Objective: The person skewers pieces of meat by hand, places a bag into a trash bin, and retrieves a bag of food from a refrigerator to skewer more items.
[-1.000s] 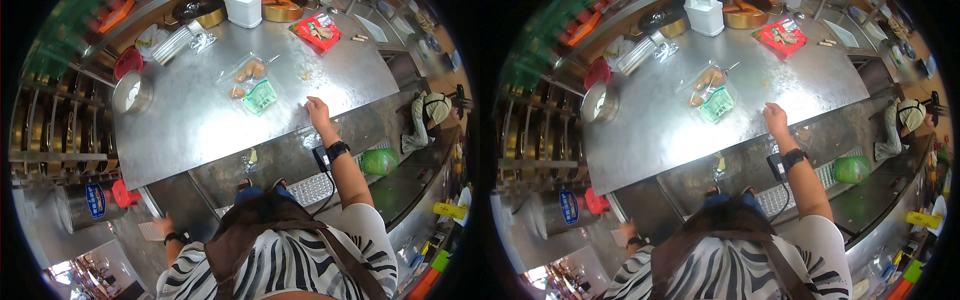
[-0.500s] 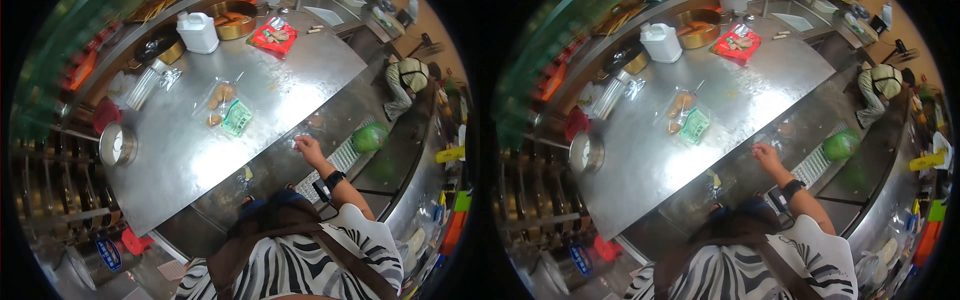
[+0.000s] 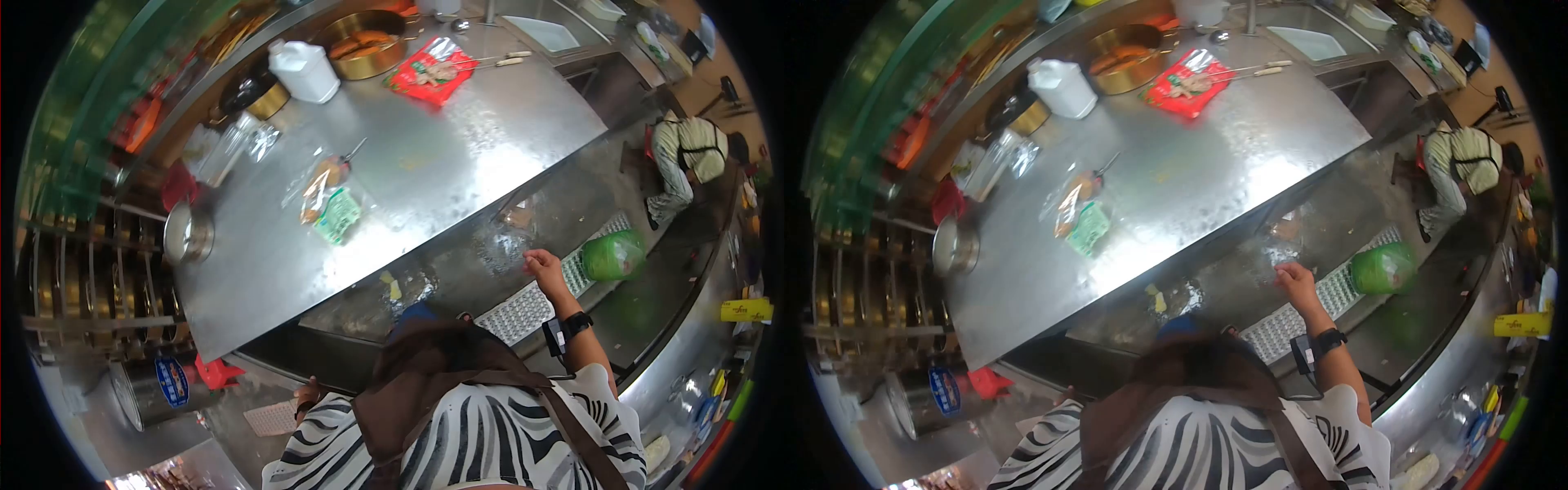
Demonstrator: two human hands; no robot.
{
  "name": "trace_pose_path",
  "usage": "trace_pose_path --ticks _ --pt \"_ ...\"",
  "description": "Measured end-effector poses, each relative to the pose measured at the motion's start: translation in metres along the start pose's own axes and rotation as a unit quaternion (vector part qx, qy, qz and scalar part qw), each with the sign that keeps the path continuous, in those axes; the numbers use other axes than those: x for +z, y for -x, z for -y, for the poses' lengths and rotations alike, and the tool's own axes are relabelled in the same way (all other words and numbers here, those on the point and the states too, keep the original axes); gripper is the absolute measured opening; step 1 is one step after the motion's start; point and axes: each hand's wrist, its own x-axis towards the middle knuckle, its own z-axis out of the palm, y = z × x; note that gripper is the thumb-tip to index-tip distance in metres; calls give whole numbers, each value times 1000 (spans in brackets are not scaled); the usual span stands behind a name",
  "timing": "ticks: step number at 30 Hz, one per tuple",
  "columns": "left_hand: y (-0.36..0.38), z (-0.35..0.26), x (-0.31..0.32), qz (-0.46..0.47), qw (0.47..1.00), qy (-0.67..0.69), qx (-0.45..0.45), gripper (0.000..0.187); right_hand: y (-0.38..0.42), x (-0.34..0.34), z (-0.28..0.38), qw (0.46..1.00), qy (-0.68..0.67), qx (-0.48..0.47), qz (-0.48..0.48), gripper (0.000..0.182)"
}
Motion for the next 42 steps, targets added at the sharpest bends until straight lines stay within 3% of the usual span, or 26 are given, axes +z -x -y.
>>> trace_pose_path --ticks 1,3,5,8,12,15,17,21,23,26,28,32,37,42 --pt "4 -13 -10 -6 1000 -6 10 77 -5 -11 -3 1000 -3 -2 -12 16" --pt "48 -54 -69 0 991 109 -75 80 -18 -26 -4 1000 -1 -2 -14 16" --pt "23 -62 -65 -56 988 120 -76 72 -26 -36 6 999 -22 4 -23 17" --pt "13 -93 -75 -50 991 109 -57 71 -45 -54 16 1000 3 8 -14 16" --pt "3 -146 -97 -35 994 102 -9 69 -68 -88 15 998 15 -33 -58 18" --pt "-2 -193 -121 -26 993 105 36 68 -71 -123 20 996 7 -8 -86 21" --pt "-5 -230 -143 -27 991 105 83 67 -73 -147 13 992 -5 36 -119 26" --pt "-8 -307 -193 -19 976 84 198 65 -69 -186 9 974 98 12 -206 42" --pt "-1 -353 -214 -1 966 80 245 64 -67 -206 0 973 43 21 -227 37" --pt "24 -422 -228 33 953 75 291 62 -68 -252 -39 970 70 34 -232 30" --pt "51 -466 -229 55 945 70 314 61 -73 -282 -50 955 -90 88 -267 25" --pt "116 -540 -222 104 924 46 365 60 -88 -359 -58 938 -126 136 -294 30" --pt "189 -632 -230 195 883 12 426 58 -119 -454 -31 948 -120 133 -264 33" --pt "271 -743 -280 264 827 50 494 56 -187 -525 -22 971 15 65 -230 31"
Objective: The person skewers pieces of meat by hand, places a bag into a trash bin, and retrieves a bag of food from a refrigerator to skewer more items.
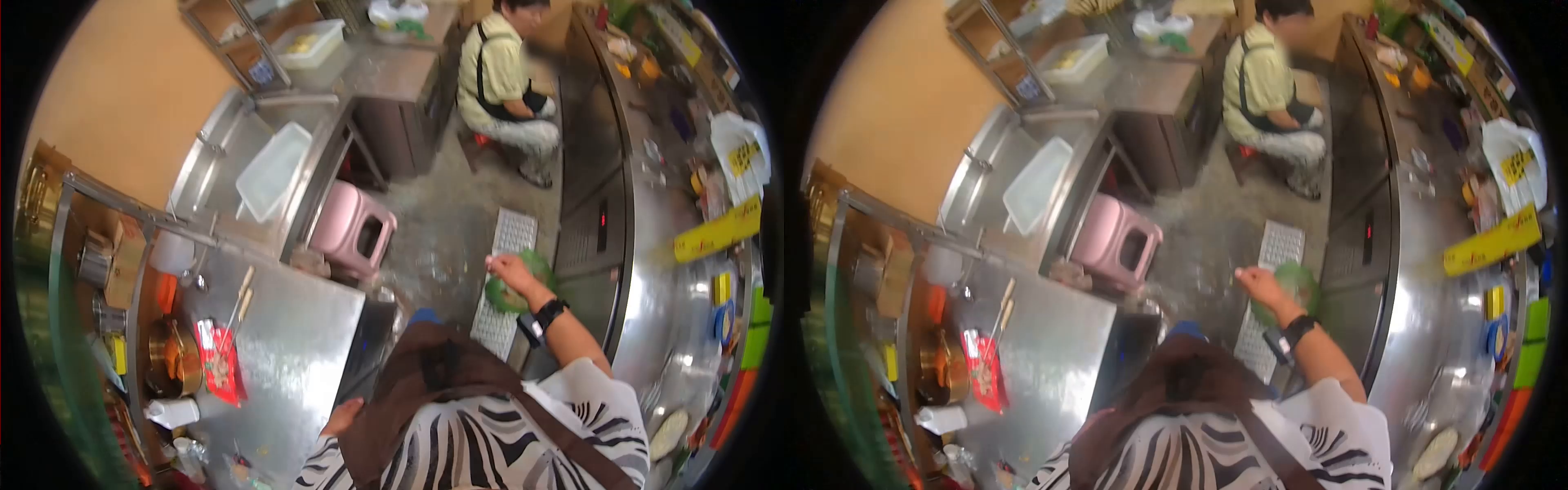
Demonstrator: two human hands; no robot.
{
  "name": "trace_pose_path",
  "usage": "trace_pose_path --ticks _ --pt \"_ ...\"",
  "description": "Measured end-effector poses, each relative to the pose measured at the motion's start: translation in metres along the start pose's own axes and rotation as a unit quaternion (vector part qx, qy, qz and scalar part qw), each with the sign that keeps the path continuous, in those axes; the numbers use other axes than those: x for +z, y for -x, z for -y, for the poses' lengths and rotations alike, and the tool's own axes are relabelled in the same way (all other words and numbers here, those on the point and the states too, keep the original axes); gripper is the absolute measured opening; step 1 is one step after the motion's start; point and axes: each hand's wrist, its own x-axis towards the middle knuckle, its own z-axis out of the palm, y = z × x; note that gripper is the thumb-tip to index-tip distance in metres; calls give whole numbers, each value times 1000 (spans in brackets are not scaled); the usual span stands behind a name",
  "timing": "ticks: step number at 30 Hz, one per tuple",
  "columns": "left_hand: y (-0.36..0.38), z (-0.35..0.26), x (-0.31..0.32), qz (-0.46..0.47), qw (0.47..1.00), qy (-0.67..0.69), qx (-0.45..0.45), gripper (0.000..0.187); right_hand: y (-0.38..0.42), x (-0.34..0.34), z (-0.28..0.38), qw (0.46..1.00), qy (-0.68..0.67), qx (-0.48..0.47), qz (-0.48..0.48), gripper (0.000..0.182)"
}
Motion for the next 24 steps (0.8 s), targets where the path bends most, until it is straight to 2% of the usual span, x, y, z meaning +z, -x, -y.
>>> trace_pose_path --ticks 2,3,5,6,7,9,11,13,15,17,18,20,21,22,24 --pt "7 -91 -3 -82 987 123 -58 44 -43 -16 19 1000 12 -26 -7 30" --pt "-9 -106 -9 -87 987 127 -49 44 -55 -19 34 999 -3 -37 -6 33" --pt "-39 -132 -23 -71 987 127 -68 44 -86 -30 59 998 -17 -53 0 36" --pt "-45 -171 -29 -86 993 58 -53 44 -108 -36 71 997 -28 -72 1 31" --pt "-61 -187 -36 -91 993 58 -44 44 -133 -43 84 995 -41 -93 -1 27" --pt "-94 -223 -57 -82 995 46 23 44 -180 -55 95 992 -78 -95 13 24" --pt "-121 -267 -79 -105 993 40 30 43 -224 -71 124 990 -105 -92 35 29" --pt "-142 -304 -84 -140 989 31 21 42 -252 -88 153 990 -116 -71 46 43" --pt "-164 -329 -102 -143 989 38 26 42 -284 -110 186 990 -108 -69 59 49" --pt "-185 -338 -123 -140 986 87 34 43 -323 -121 206 987 -70 -142 23 54" --pt "-189 -348 -130 -145 986 83 25 43 -344 -127 216 981 -109 -156 30 56" --pt "-196 -368 -143 -240 969 -46 39 41 -375 -134 256 979 -117 -163 26 58" --pt "-197 -371 -144 -244 968 -46 27 41 -397 -137 272 973 -112 -199 29 60" --pt "-203 -378 -147 -248 968 12 40 39 -419 -138 290 966 -123 -223 34 60" --pt "-219 -386 -153 -259 957 122 53 36 -477 -140 324 961 -21 -277 -9 60"
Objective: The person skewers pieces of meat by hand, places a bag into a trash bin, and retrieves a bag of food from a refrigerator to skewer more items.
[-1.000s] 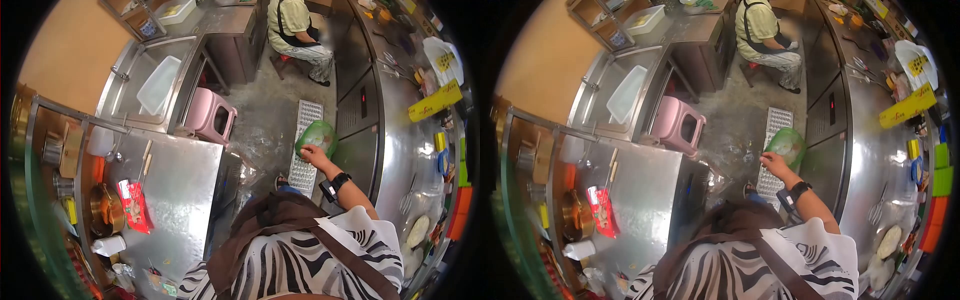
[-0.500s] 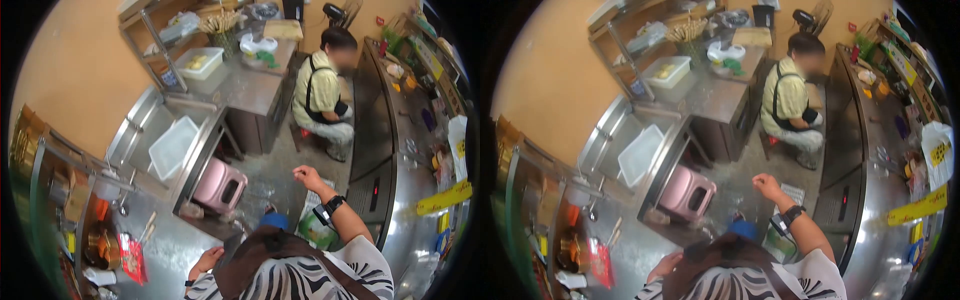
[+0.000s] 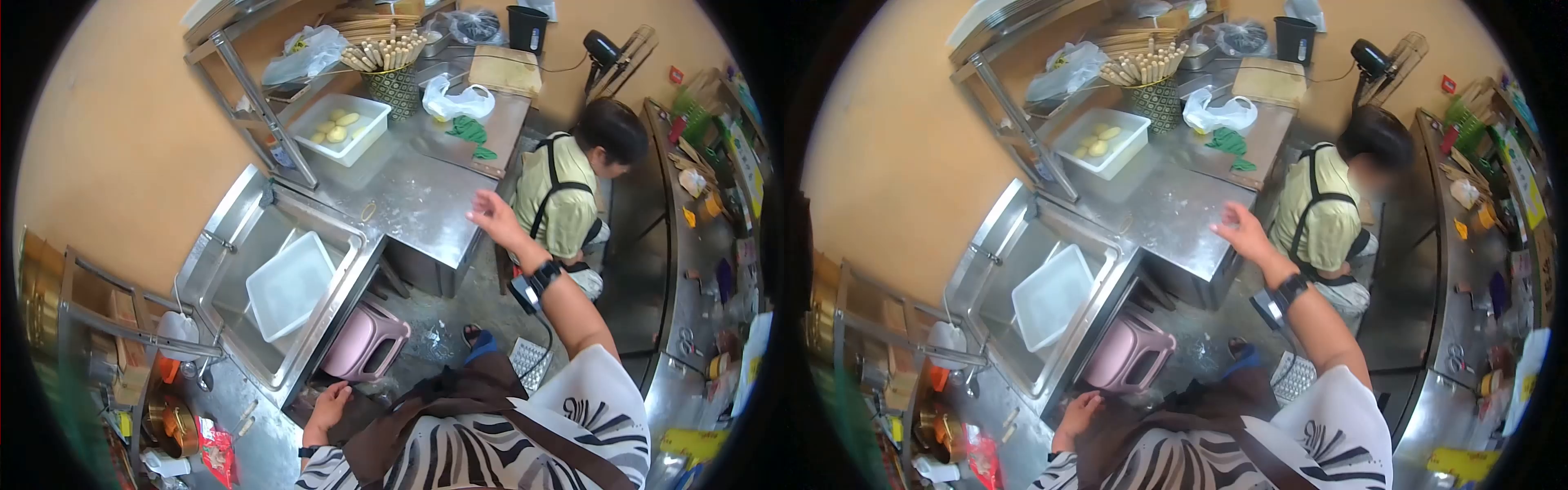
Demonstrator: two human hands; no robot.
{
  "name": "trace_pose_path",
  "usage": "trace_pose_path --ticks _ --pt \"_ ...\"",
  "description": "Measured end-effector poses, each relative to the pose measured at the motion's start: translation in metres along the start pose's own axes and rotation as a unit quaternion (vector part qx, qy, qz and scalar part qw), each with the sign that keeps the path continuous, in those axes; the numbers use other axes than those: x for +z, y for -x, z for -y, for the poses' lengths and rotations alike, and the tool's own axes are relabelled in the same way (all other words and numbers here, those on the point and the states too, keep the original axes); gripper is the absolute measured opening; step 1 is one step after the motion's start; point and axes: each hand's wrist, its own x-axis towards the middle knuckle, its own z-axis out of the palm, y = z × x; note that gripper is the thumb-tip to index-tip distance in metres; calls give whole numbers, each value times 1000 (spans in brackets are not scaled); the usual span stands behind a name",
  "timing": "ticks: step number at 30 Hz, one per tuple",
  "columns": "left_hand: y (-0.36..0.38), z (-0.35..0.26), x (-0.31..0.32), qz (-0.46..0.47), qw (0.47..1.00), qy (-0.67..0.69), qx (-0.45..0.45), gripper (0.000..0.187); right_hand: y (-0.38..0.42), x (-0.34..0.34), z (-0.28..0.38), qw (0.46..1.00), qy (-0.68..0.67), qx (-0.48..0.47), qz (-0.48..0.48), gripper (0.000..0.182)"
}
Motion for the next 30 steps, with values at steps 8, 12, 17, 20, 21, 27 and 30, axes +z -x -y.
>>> trace_pose_path --ticks 8,12,17,20,21,27,30 --pt "3 11 61 -186 958 176 -125 37 -308 42 27 986 -64 -122 -90 71" --pt "35 -89 101 -215 938 172 -212 40 -424 67 33 970 -32 -141 -193 69" --pt "44 -21 138 -213 958 2 -192 38 -465 106 67 934 38 -81 -345 73" --pt "54 40 164 -175 966 -104 -158 33 -484 118 65 915 51 -107 -386 63" --pt "54 45 170 -177 965 -100 -163 33 -488 121 65 910 58 -116 -395 58" --pt "37 -54 175 -255 942 69 -209 34 -508 113 42 903 15 -241 -356 43" --pt "34 -87 172 -280 923 95 -246 50 -520 106 38 926 54 -247 -280 44"
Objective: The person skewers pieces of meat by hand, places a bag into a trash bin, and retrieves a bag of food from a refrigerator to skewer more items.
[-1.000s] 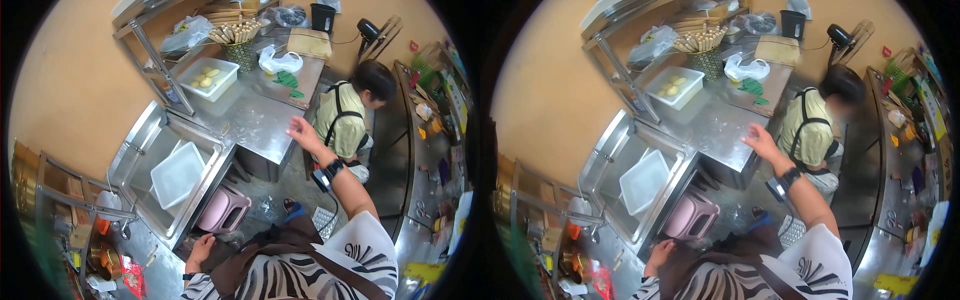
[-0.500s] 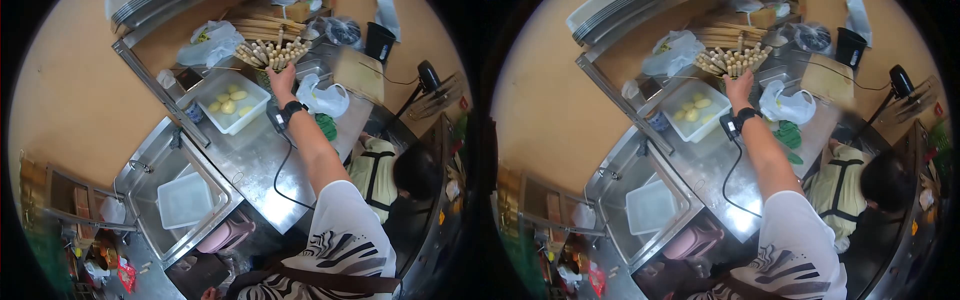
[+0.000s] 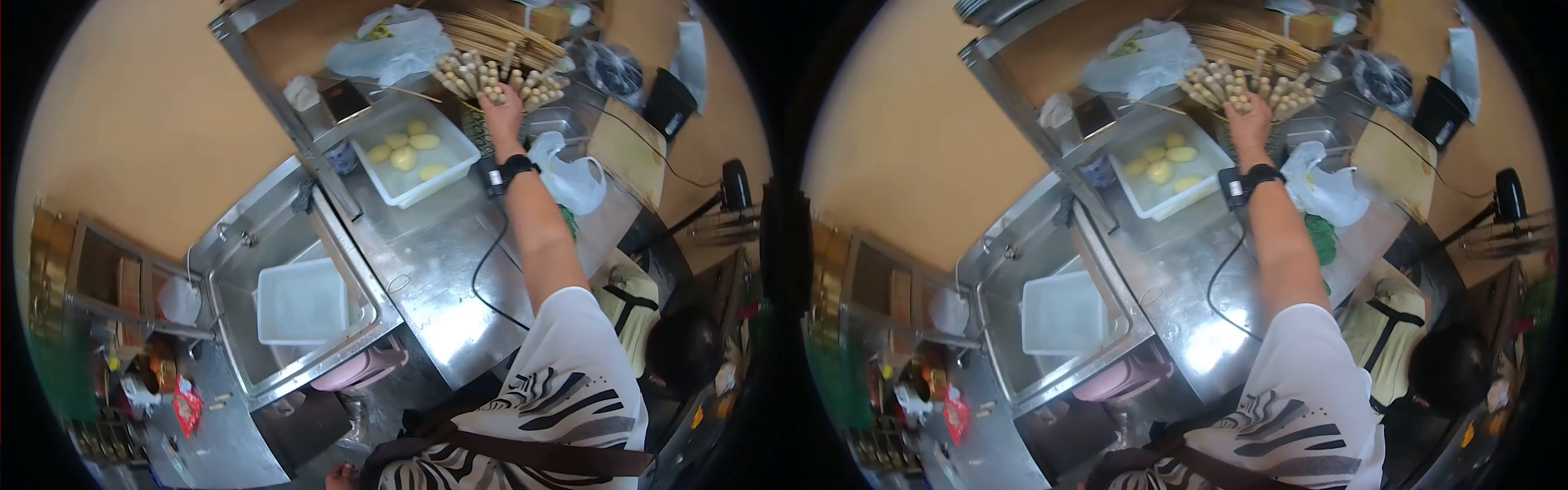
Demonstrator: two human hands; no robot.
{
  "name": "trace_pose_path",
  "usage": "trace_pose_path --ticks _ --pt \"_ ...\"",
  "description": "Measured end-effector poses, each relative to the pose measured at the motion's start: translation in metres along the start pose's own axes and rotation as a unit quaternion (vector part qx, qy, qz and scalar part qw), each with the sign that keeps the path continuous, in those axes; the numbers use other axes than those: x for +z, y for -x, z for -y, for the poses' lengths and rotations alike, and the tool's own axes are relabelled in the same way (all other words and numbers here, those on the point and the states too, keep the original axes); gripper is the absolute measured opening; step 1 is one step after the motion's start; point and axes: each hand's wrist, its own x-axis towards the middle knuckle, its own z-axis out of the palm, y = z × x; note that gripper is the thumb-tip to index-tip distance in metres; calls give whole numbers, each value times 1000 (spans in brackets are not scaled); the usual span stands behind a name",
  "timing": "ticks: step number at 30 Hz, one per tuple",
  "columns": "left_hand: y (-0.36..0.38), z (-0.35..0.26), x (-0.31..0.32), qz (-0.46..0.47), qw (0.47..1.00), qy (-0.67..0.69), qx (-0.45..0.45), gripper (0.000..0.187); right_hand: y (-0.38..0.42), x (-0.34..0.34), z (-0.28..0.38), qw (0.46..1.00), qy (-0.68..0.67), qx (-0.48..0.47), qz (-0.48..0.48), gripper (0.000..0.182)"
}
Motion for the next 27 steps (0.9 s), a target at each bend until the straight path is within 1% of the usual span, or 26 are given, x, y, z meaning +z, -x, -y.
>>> trace_pose_path --ticks 1,2,3,4,5,6,7,8,9,10,11,12,13,14,15,16,18,19,21,23,26,27 --pt "-17 14 -1 6 999 -16 51 47 -7 -2 -6 998 -17 -2 56 46" --pt "-38 31 -2 10 994 -30 102 43 -7 -6 -3 999 -25 -14 38 48" --pt "-51 50 1 8 988 -40 148 39 -10 -3 -15 997 12 -76 4 48" --pt "-44 74 11 -8 982 -42 181 36 -15 -11 -13 990 -84 29 112 42" --pt "-37 52 11 -30 983 -47 175 36 -13 -36 20 988 67 -11 140 30" --pt "-21 11 7 2 998 -63 20 33 -29 -10 -68 886 222 -386 131 29" --pt "-18 7 10 -50 997 -47 24 38 -29 -24 -50 836 343 -404 140 42" --pt "-24 26 21 -106 992 4 72 35 -42 -2 -106 870 229 -412 144 55" --pt "-21 30 24 -126 987 -30 94 36 -58 7 -138 805 386 -418 167 67" --pt "-7 10 21 -122 991 7 51 37 -77 32 -185 722 536 -423 112 74" --pt "5 4 21 -133 991 -5 20 37 -121 47 -223 717 288 -590 234 69" --pt "12 0 22 -136 990 27 -14 39 -126 43 -211 769 203 -478 372 57" --pt "20 0 25 -133 989 57 -37 42 -130 39 -195 812 78 -315 485 46" --pt "26 8 30 -146 986 67 -50 42 -132 37 -179 832 -19 -156 532 39" --pt "27 18 37 -138 985 75 -66 45 -128 29 -159 853 -37 -55 518 37" --pt "28 27 39 -126 986 82 -77 48 -126 24 -149 860 -43 -77 502 36" --pt "33 36 40 -121 985 84 -86 49 -132 2 -133 789 4 -224 572 35" --pt "36 47 39 -108 987 80 -91 50 -134 -9 -120 785 33 -271 557 34" --pt "38 59 39 -111 986 75 -97 51 -138 -22 -97 806 96 -330 482 31" --pt "39 71 35 -111 986 70 -99 52 -137 -36 -57 827 164 -369 390 30" --pt "38 90 31 -116 983 100 -98 52 -147 -50 1 848 223 -400 265 28" --pt "38 98 32 -140 978 120 -97 52 -149 -54 20 854 234 -406 225 28"
